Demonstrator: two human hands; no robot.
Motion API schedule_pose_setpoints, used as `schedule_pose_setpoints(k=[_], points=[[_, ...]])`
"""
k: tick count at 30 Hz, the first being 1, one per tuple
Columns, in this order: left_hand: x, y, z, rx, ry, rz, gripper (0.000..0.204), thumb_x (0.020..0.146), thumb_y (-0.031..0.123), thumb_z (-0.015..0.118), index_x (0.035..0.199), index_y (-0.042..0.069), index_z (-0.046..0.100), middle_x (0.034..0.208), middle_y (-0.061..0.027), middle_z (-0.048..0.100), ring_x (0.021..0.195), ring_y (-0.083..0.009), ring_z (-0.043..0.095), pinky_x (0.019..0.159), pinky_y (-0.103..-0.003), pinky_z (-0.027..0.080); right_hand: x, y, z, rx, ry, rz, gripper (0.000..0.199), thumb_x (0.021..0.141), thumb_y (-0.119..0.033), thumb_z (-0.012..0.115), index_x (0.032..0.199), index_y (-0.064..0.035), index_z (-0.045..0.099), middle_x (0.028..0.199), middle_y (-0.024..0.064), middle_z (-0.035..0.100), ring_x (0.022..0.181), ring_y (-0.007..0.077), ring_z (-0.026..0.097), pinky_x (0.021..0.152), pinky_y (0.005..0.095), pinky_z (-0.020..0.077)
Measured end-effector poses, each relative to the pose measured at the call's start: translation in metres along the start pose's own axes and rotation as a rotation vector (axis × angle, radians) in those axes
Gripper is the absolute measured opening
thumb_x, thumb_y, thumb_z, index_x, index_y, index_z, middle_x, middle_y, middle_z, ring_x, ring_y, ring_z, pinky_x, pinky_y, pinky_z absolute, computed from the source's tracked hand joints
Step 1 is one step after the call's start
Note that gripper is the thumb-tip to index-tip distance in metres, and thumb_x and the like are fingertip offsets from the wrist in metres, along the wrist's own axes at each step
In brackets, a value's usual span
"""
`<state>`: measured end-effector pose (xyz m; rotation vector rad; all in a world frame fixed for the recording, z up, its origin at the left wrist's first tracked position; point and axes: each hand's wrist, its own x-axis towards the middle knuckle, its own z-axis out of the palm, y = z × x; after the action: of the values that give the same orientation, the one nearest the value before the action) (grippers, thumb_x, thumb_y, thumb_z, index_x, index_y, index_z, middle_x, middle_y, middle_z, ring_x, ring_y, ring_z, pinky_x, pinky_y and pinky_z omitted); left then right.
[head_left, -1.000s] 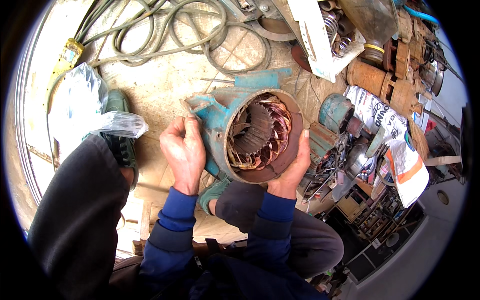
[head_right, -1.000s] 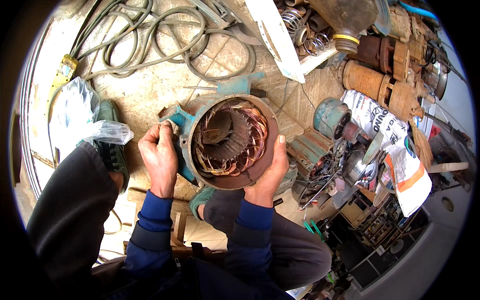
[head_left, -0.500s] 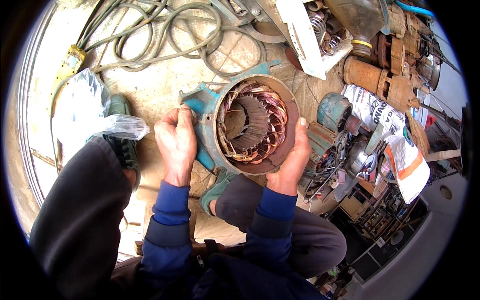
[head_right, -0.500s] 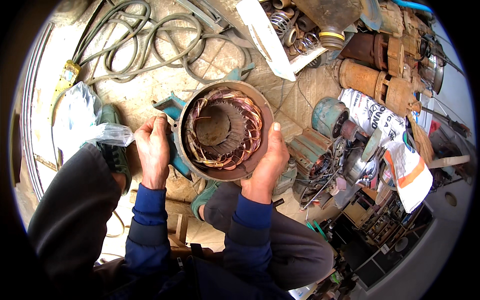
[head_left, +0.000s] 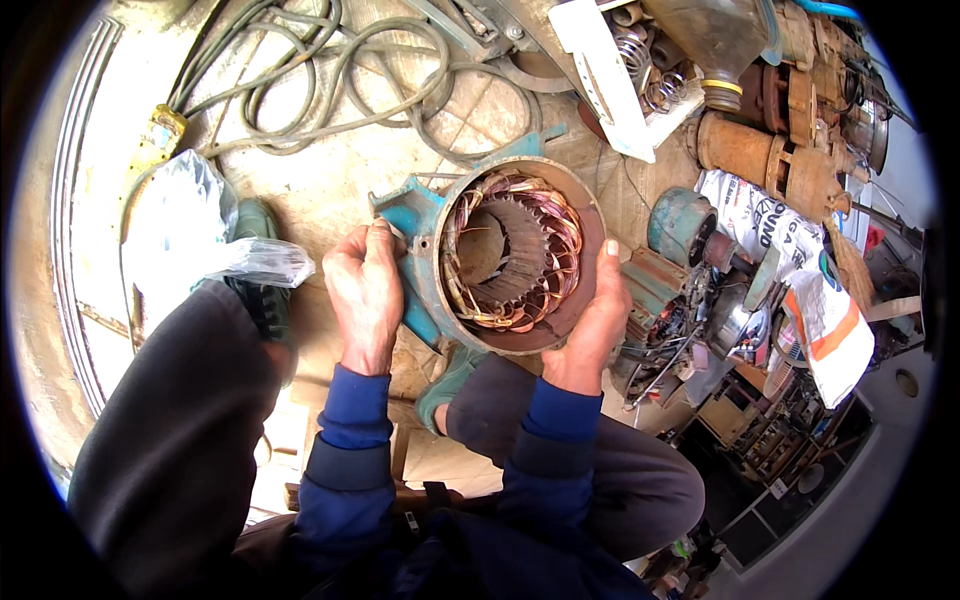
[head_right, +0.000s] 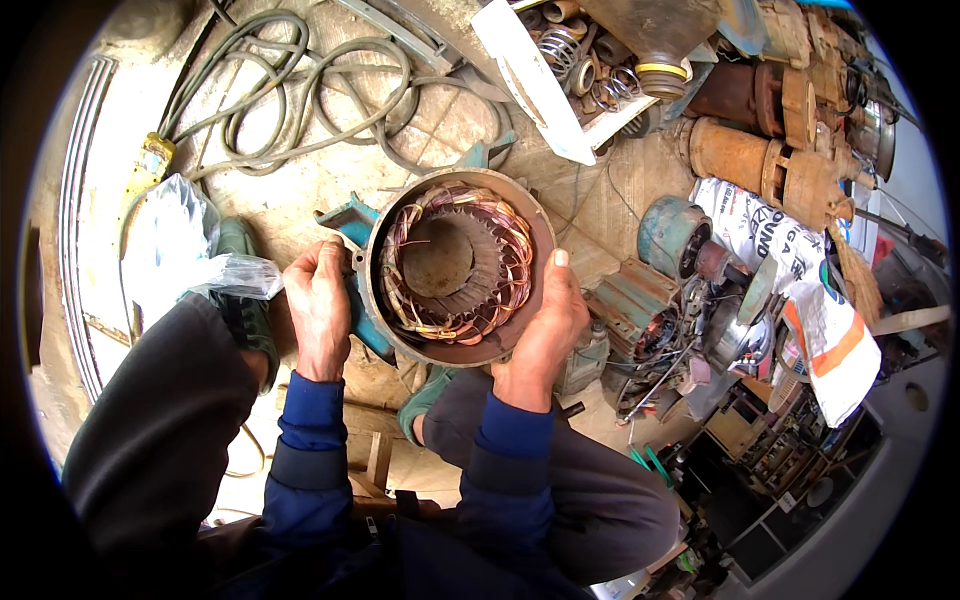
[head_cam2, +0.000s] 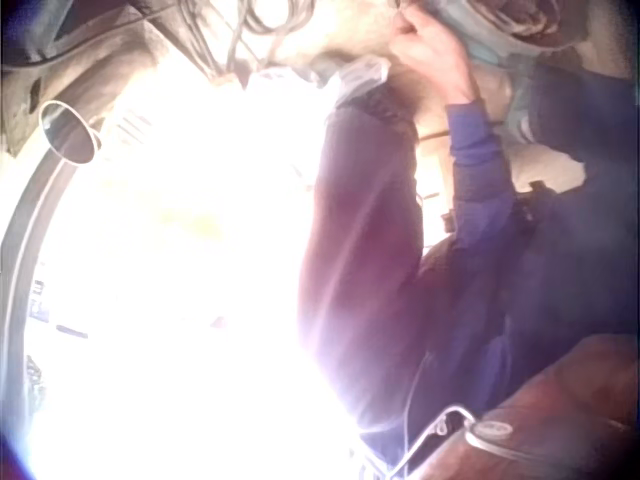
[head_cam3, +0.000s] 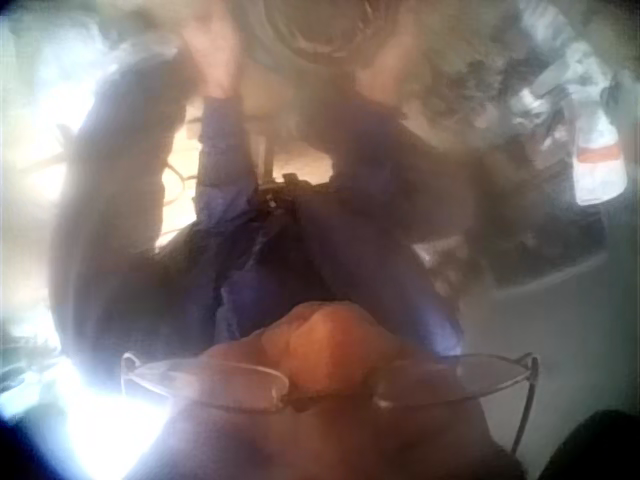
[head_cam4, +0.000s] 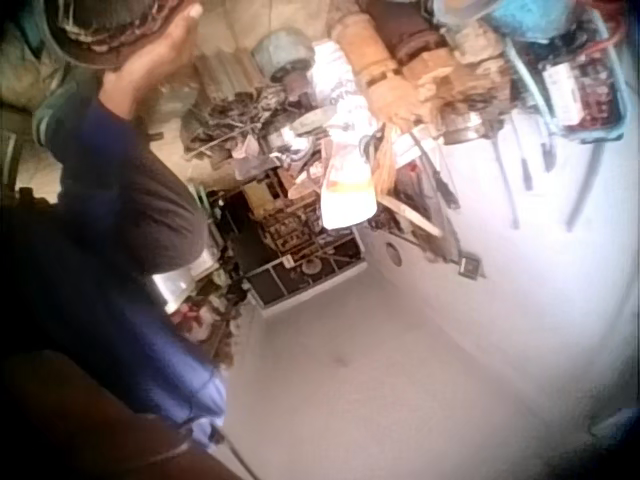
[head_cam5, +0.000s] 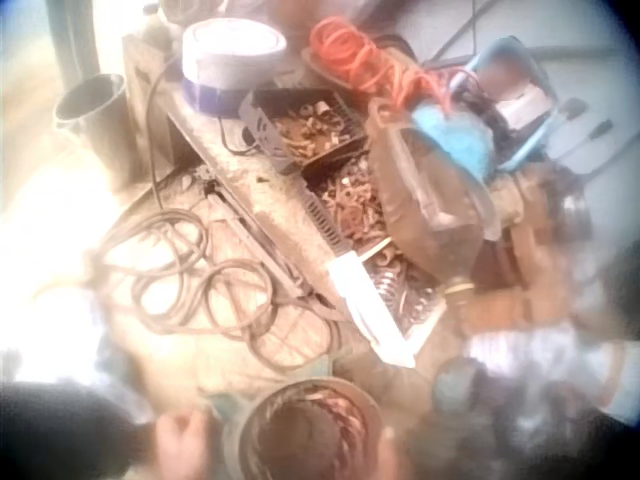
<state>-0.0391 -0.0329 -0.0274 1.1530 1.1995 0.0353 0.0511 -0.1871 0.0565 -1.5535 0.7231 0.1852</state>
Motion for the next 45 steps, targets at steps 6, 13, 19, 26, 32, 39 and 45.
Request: schedule_pose_setpoints(k=[6, 13, 19, 26, 32, 39, 45], points=[[0.008, 0.002, 0.002, -0.094, 0.034, -0.091, 0.028, 0.100, 0.023, 0.059, 0.084, 0.002, 0.067, 0.070, 0.0061, 0.052, 0.064, -0.0055, 0.040, 0.057, -0.026, 0.033, 0.000, -0.002, 0.011, -0.058, 0.025, -0.069, 0.044, 0.104, -0.031, 0.054, 0.122, 0.0093, 0.061, 0.118, 0.0162, 0.068, 0.099, 0.0222, 0.069, 0.087, 0.0355, 0.0570], [0.028, -0.005, -0.007, -0.185, 0.049, -0.127, 0.034, 0.101, 0.024, 0.060, 0.106, -0.009, 0.067, 0.086, -0.0052, 0.067, 0.074, -0.0127, 0.057, 0.068, -0.029, 0.048, -0.004, 0.004, 0.031, 0.001, 0.065, -0.192, 0.033, 0.100, -0.026, 0.064, 0.104, 0.0059, 0.071, 0.091, 0.0058, 0.070, 0.082, 0.0128, 0.060, 0.075, 0.0293, 0.0494], [0.051, -0.034, -0.010, -0.146, 0.040, -0.012, 0.038, 0.098, 0.026, 0.062, 0.106, -0.010, 0.070, 0.091, -0.0122, 0.073, 0.081, -0.0167, 0.064, 0.076, -0.032, 0.051, -0.004, 0.002, 0.029, -0.095, 0.080, -0.309, 0.033, 0.099, -0.025, 0.064, 0.100, 0.0072, 0.071, 0.077, 0.0050, 0.067, 0.071, 0.0133, 0.057, 0.069, 0.0307, 0.0473], [0.024, -0.001, -0.027, 0.118, 0.140, 0.083, 0.039, 0.098, 0.033, 0.060, 0.100, -0.005, 0.066, 0.091, -0.0064, 0.066, 0.083, -0.0153, 0.058, 0.077, -0.032, 0.046, -0.002, 0.023, 0.027, -0.148, 0.139, -0.353, 0.038, 0.098, -0.030, 0.063, 0.102, 0.0068, 0.071, 0.086, 0.0175, 0.073, 0.079, 0.0273, 0.068, 0.077, 0.0390, 0.0520], [-0.006, 0.030, 0.003, 0.041, -0.018, 0.327, 0.060, 0.096, 0.046, 0.064, 0.119, -0.010, 0.063, 0.103, -0.0153, 0.069, 0.093, -0.0220, 0.061, 0.087, -0.036, 0.047, -0.002, 0.011, 0.027, -0.297, 0.253, -0.315, 0.044, 0.098, -0.038, 0.061, 0.102, 0.0034, 0.072, 0.097, 0.0246, 0.073, 0.092, 0.0400, 0.070, 0.082, 0.0467, 0.0527], [-0.018, 0.051, 0.002, -0.143, -0.258, 0.165, 0.034, 0.101, 0.030, 0.061, 0.100, -0.003, 0.068, 0.086, 0.0017, 0.063, 0.075, -0.0079, 0.050, 0.067, -0.025, 0.041, -0.015, 0.002, 0.032, -0.247, 0.203, -0.238, 0.050, 0.097, -0.044, 0.059, 0.107, 0.0039, 0.070, 0.103, 0.0254, 0.072, 0.098, 0.0407, 0.068, 0.087, 0.0476, 0.0511], [-0.010, 0.042, -0.001, -0.243, -0.273, 0.150, 0.027, 0.101, 0.026, 0.062, 0.097, 0.000, 0.068, 0.082, 0.0050, 0.060, 0.069, -0.0047, 0.046, 0.061, -0.022, 0.036, 0.011, 0.006, 0.014, 0.210, 0.214, 0.022, 0.061, 0.097, -0.052, 0.060, 0.104, 0.0080, 0.071, 0.096, 0.0151, 0.070, 0.091, 0.0246, 0.058, 0.085, 0.0424, 0.0449]])
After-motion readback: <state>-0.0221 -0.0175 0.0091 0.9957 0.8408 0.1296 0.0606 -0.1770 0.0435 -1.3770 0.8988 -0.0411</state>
